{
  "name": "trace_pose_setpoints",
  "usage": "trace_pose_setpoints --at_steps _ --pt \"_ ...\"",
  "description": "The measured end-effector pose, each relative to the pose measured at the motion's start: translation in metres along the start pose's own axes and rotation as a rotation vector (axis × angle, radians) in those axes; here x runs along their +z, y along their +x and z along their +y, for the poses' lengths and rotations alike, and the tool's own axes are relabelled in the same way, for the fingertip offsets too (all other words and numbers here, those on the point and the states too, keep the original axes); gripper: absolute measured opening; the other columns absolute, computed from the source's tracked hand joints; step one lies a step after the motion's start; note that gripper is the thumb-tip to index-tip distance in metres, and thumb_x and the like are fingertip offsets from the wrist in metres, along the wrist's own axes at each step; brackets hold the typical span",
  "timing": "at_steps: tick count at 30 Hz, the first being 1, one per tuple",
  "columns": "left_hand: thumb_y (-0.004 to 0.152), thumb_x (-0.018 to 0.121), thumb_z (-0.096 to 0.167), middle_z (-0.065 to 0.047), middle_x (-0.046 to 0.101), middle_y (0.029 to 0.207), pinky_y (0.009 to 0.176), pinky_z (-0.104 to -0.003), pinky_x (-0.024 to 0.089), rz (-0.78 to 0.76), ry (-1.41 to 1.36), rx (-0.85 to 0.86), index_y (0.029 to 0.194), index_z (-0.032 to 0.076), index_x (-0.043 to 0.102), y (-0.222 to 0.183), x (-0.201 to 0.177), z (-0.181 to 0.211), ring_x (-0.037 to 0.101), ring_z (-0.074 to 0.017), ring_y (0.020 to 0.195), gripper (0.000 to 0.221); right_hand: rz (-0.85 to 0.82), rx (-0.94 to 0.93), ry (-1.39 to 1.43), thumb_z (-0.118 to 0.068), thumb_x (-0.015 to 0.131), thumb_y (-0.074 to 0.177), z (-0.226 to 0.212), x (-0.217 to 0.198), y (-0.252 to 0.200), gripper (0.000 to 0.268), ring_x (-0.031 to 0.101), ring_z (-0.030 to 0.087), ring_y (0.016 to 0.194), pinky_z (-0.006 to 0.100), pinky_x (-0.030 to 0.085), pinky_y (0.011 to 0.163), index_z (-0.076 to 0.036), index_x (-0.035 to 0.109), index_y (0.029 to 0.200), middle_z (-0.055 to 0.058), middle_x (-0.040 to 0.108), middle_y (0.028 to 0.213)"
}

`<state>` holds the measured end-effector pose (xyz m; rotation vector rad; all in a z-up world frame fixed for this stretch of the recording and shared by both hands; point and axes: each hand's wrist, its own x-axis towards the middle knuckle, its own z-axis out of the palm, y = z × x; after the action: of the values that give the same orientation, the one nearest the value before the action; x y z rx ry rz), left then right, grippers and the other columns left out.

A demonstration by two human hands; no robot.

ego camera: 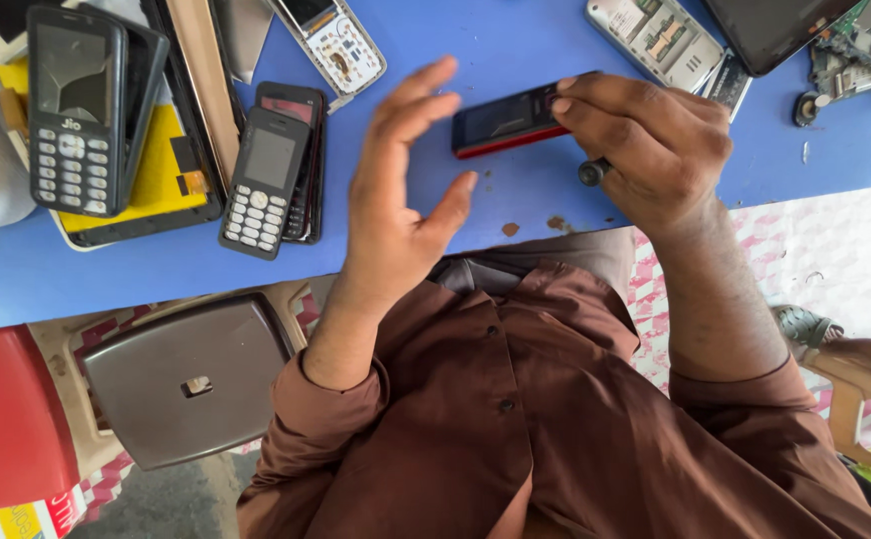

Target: The person uses a green-handled screwdriver to remove and reinsert screws on a red mobile phone. The person repeatedly picks up screws from the table and secures them into the phone's back casing.

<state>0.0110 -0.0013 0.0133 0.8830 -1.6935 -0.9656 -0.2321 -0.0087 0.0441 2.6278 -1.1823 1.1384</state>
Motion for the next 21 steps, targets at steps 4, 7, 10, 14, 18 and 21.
trace_pose_setpoints --at_steps 4,7,10,14,18,21 --pt "0.106 0.063 -0.004 -0.011 0.051 0.151 0.119 -0.031 0.044 0.135 -0.240 -0.015 0.136 0.005 0.051 -0.007 0.000 -0.010 0.050 -0.0178 0.139 0.034 -0.052 -0.061 -0.105 0.006 0.085 0.098 0.005 -0.001 -0.008 0.017 0.072 0.017 0.081 0.028 0.055 0.060 -0.002 0.073 0.107 0.009 0.075 0.110" --pt "0.116 0.056 -0.001 -0.011 0.058 0.144 0.112 -0.029 0.047 0.232 -0.366 -0.074 0.133 0.004 0.055 -0.013 0.004 -0.021 0.057 -0.0150 0.127 0.017 -0.023 -0.092 -0.136 0.005 0.086 0.097 0.004 0.001 -0.011 0.018 0.071 0.017 0.079 0.028 0.055 0.061 -0.002 0.072 0.106 0.009 0.074 0.111" --pt "0.119 0.053 0.002 -0.011 0.062 0.137 0.107 -0.030 0.051 0.298 -0.450 -0.127 0.129 0.002 0.056 -0.018 0.003 -0.026 0.059 -0.0149 0.123 0.010 0.009 -0.101 -0.162 0.006 0.085 0.091 0.006 0.001 -0.010 0.019 0.072 0.017 0.075 0.029 0.055 0.059 -0.002 0.072 0.102 0.009 0.073 0.105" --pt "0.119 0.055 0.003 -0.011 0.064 0.131 0.103 -0.028 0.051 0.310 -0.479 -0.143 0.126 0.002 0.055 -0.023 0.005 -0.030 0.061 -0.0135 0.116 0.006 0.033 -0.040 -0.054 0.008 0.079 0.095 0.009 0.002 -0.017 0.020 0.076 0.021 0.091 0.032 0.061 0.072 0.000 0.070 0.112 0.011 0.074 0.113" --pt "0.118 0.058 0.001 -0.011 0.064 0.124 0.100 -0.026 0.055 0.307 -0.459 -0.119 0.124 0.002 0.056 -0.021 0.008 -0.027 0.063 -0.0116 0.104 0.006 0.076 0.071 -0.042 0.003 0.084 0.100 0.012 0.003 -0.024 0.021 0.076 0.025 0.093 0.033 0.063 0.077 0.001 0.068 0.114 0.014 0.074 0.110" --pt "0.117 0.059 0.000 -0.010 0.067 0.116 0.090 -0.024 0.057 0.283 -0.409 -0.143 0.121 0.000 0.057 -0.022 0.008 -0.020 0.065 -0.0103 0.096 0.005 0.101 0.159 -0.042 0.001 0.087 0.101 0.015 0.003 -0.030 0.023 0.077 0.024 0.092 0.032 0.062 0.076 0.001 0.069 0.115 0.014 0.075 0.109"
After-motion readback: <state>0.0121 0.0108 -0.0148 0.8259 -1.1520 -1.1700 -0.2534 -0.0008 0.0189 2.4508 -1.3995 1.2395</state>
